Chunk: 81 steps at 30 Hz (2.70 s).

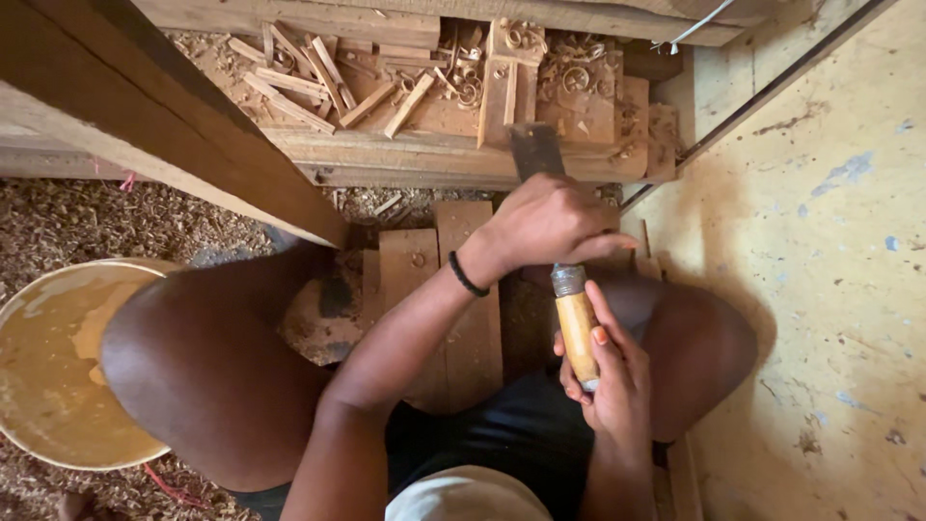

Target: The person carves a wooden object by hand using a chisel and a hammer, while surrounded by wood shavings.

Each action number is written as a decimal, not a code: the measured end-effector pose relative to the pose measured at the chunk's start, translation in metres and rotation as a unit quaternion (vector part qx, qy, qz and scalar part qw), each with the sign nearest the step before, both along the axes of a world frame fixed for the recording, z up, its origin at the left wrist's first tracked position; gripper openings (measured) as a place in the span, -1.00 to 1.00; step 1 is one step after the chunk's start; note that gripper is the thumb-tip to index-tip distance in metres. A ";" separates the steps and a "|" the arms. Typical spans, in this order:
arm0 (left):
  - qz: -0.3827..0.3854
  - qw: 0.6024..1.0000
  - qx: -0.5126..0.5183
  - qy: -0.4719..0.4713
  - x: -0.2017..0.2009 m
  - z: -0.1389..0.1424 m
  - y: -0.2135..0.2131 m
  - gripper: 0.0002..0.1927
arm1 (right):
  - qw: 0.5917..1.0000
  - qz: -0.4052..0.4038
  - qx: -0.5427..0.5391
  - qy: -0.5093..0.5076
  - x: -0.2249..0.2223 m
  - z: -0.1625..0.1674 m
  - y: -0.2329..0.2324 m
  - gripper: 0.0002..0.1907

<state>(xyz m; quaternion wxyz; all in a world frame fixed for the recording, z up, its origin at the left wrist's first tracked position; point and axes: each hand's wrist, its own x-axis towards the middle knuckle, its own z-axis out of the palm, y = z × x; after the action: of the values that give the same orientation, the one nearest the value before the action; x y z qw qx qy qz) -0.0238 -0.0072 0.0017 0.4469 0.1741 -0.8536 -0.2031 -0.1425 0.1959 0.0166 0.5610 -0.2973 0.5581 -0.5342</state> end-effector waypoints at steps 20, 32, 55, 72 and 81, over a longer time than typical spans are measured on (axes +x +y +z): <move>-0.027 0.996 0.078 0.024 0.011 0.001 -0.007 -0.56 | 0.999 0.022 0.022 0.034 0.003 -0.004 -0.003 -0.38; 0.015 0.998 0.061 -0.010 0.009 -0.003 -0.011 -0.61 | 0.998 0.030 0.053 -0.002 0.019 -0.003 -0.007 -0.30; 0.093 0.995 0.021 -0.027 -0.018 -0.042 -0.077 -0.73 | 0.999 0.032 -0.017 -0.007 0.015 -0.037 -0.081 -0.29; 0.030 0.999 -0.032 -0.025 -0.025 0.016 -0.001 -0.50 | 0.996 0.051 -0.025 0.066 -0.022 0.017 -0.012 -0.28; 0.059 0.998 -0.003 -0.030 -0.019 0.001 0.003 -0.51 | 0.997 0.067 0.005 0.042 -0.021 0.004 -0.016 -0.28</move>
<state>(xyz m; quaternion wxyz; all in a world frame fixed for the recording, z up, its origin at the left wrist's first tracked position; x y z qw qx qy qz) -0.0425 -0.0040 0.0023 0.4328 0.2284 -0.8557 -0.1683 -0.1638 0.1801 0.0205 0.5730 -0.3529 0.5630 -0.4797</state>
